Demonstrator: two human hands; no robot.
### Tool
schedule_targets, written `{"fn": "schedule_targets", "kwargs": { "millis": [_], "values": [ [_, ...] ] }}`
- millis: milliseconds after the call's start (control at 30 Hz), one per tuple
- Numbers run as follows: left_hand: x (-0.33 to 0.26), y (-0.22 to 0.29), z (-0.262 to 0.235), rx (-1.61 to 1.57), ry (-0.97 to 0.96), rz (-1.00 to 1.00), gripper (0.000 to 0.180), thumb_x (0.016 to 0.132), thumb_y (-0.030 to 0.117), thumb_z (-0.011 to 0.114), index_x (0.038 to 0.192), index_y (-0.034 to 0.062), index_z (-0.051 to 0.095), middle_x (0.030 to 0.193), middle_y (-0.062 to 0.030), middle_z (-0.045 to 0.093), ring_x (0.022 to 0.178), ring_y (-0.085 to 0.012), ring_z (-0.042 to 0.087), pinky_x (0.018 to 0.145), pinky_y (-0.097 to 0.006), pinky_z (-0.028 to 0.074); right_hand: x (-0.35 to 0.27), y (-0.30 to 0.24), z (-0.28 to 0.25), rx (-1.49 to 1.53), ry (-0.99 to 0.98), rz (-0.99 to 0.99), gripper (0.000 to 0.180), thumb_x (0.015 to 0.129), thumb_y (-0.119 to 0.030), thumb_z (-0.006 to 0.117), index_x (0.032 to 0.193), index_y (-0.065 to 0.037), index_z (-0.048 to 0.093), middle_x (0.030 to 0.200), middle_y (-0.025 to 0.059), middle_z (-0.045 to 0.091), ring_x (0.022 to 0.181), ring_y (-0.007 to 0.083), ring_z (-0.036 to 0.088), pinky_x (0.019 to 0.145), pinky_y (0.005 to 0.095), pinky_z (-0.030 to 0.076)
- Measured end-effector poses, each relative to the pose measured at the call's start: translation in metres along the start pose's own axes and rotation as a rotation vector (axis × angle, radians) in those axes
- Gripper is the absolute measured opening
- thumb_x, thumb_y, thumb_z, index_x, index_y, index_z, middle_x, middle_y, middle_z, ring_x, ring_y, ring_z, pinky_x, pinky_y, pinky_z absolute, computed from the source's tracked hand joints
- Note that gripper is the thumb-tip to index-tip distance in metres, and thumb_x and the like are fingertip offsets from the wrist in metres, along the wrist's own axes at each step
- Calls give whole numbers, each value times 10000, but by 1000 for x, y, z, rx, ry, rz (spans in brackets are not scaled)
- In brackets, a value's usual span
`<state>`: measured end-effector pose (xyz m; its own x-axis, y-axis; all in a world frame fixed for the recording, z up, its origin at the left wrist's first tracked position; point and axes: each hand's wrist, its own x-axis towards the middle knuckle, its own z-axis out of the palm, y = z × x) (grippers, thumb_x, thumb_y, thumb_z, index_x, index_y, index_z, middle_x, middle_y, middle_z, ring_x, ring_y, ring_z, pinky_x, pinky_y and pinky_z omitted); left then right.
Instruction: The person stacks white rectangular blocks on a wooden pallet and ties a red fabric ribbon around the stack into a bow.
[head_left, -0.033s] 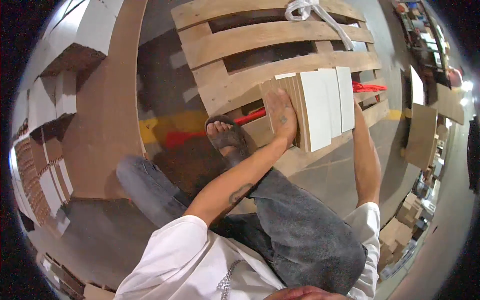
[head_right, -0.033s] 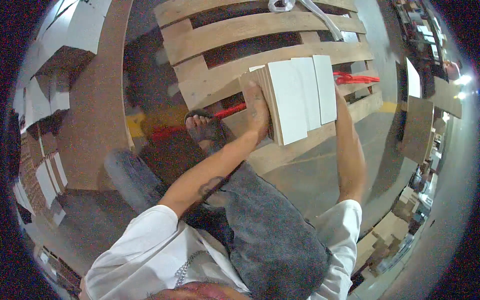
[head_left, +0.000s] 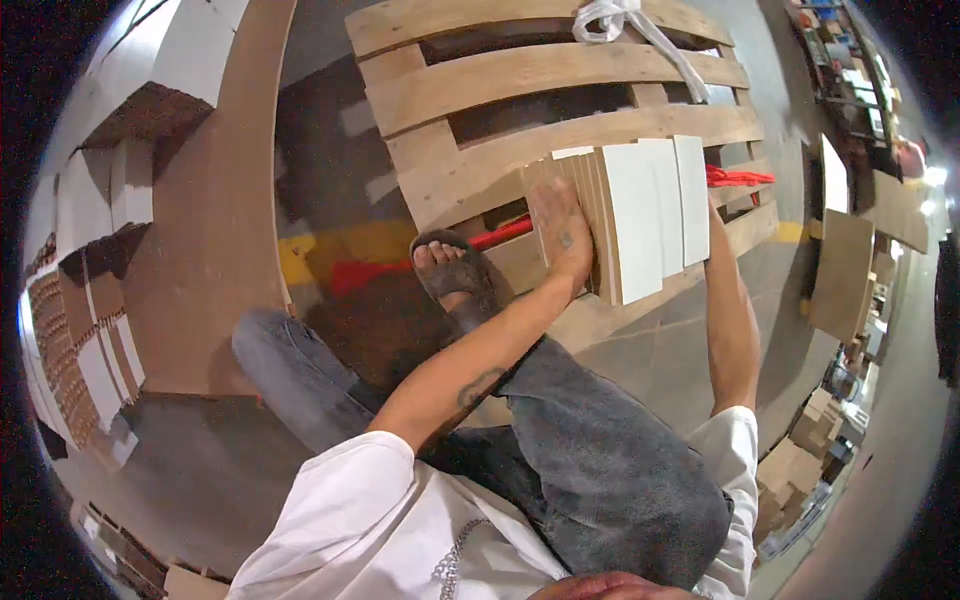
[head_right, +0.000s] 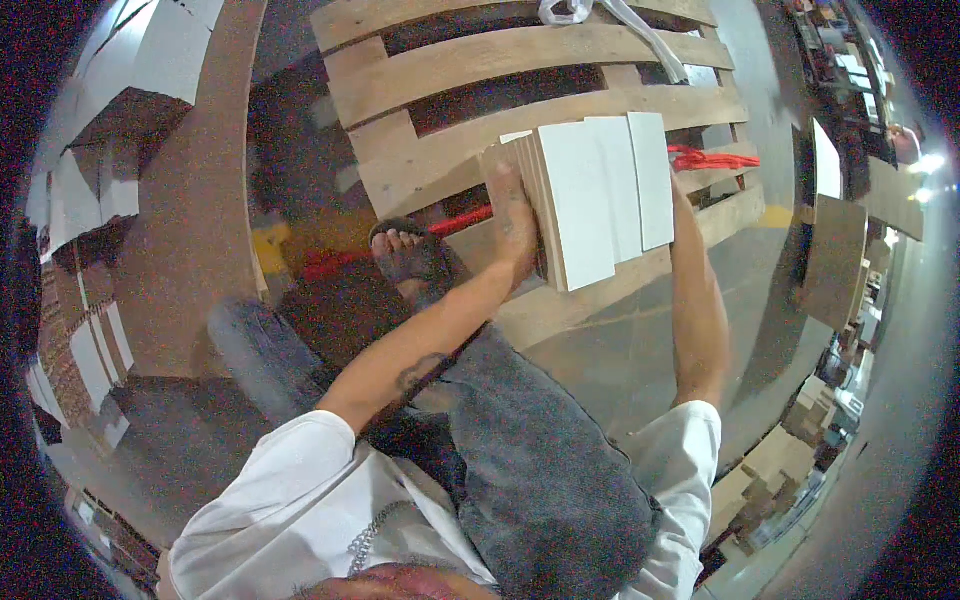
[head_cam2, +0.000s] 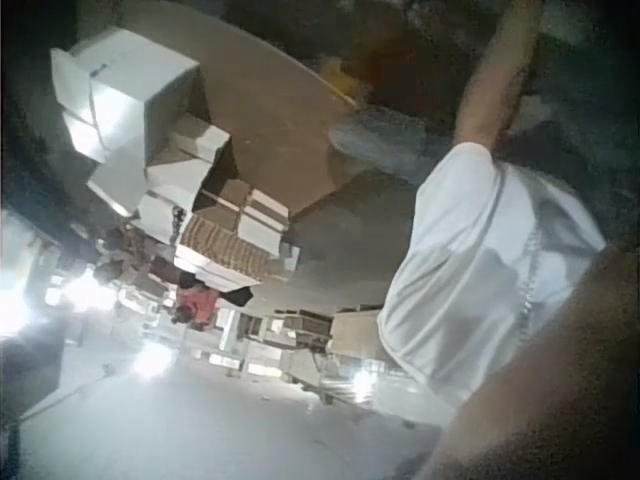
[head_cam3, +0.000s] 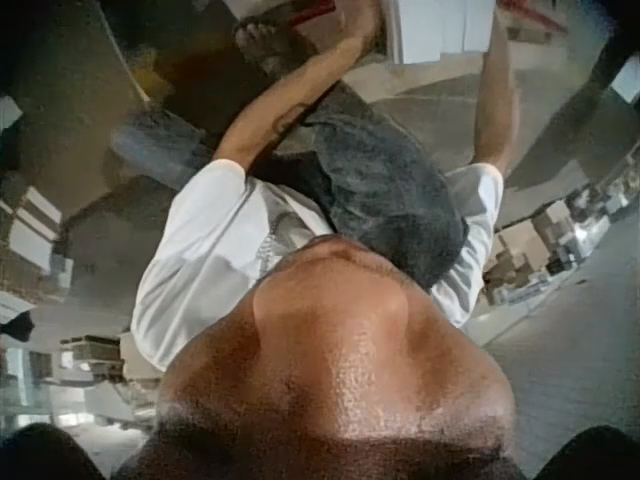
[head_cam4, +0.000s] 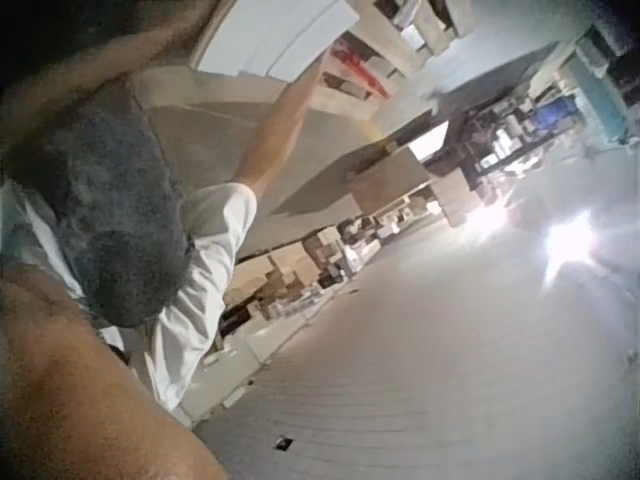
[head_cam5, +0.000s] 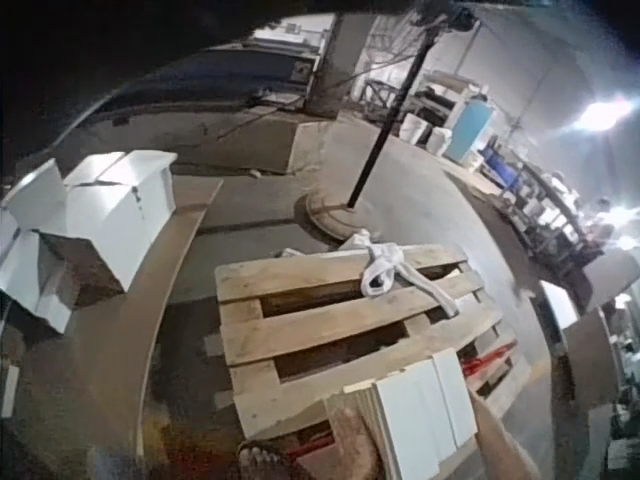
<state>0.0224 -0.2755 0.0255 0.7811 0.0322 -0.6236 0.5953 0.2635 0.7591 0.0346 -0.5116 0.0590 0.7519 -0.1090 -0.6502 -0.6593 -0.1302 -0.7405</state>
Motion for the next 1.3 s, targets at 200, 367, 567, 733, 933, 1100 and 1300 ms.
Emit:
{"fn": "schedule_targets", "kwargs": {
  "millis": [200,367,567,733,933,1100,1300],
  "values": [
    [5,-24,-5,-57,-84,-159,799,980,614,192,1489,0,242,1547,-229,224,1433,-375,188,1179,-426,98,-1,22,-20,50,71,-19,512,992,-429,448,1223,16,558,1149,107,640,1025,222,616,889,332,486],
    [8,-20,6,83,200,-239,774,982,598,191,1491,17,252,1525,-252,254,1414,-416,210,1164,-456,134,14,31,-19,96,105,-52,485,990,-411,460,1196,13,576,1115,108,654,995,228,628,867,333,496],
    [-9,-1,10,124,183,-287,774,983,599,185,1471,5,279,1495,-253,302,1396,-413,247,1145,-469,189,7,43,-30,131,201,-90,454,986,-390,475,1164,10,599,1075,109,670,958,236,642,842,334,507],
    [11,-48,-22,-150,-165,-250,778,976,638,217,1456,37,336,1445,-179,395,1331,-322,373,1094,-461,280,16,26,-29,114,334,-214,429,984,-372,487,1137,7,617,1041,110,684,928,242,654,820,335,517],
    [-31,24,-111,25,-311,-447,566,1003,529,372,1275,66,553,1255,-53,594,1092,-208,577,929,-363,440,-104,-73,12,-247,1163,-553,291,973,-239,532,1120,-8,628,973,92,693,880,223,660,795,306,526],
    [-38,21,-153,-107,-358,-314,495,1009,454,422,1220,32,572,1082,-104,665,999,-196,627,888,-332,478,-140,-105,163,-845,618,-589,621,805,-307,744,1309,-33,507,1232,161,566,1133,291,546,911,415,482],
    [-52,37,-152,3,-378,-265,404,1008,360,462,1094,-7,607,1011,-72,667,911,-163,619,825,-281,473,-133,-92,178,-1032,668,-411,767,754,-274,768,1402,-65,415,1273,204,510,1188,371,486,975,474,432]
  ]
}}
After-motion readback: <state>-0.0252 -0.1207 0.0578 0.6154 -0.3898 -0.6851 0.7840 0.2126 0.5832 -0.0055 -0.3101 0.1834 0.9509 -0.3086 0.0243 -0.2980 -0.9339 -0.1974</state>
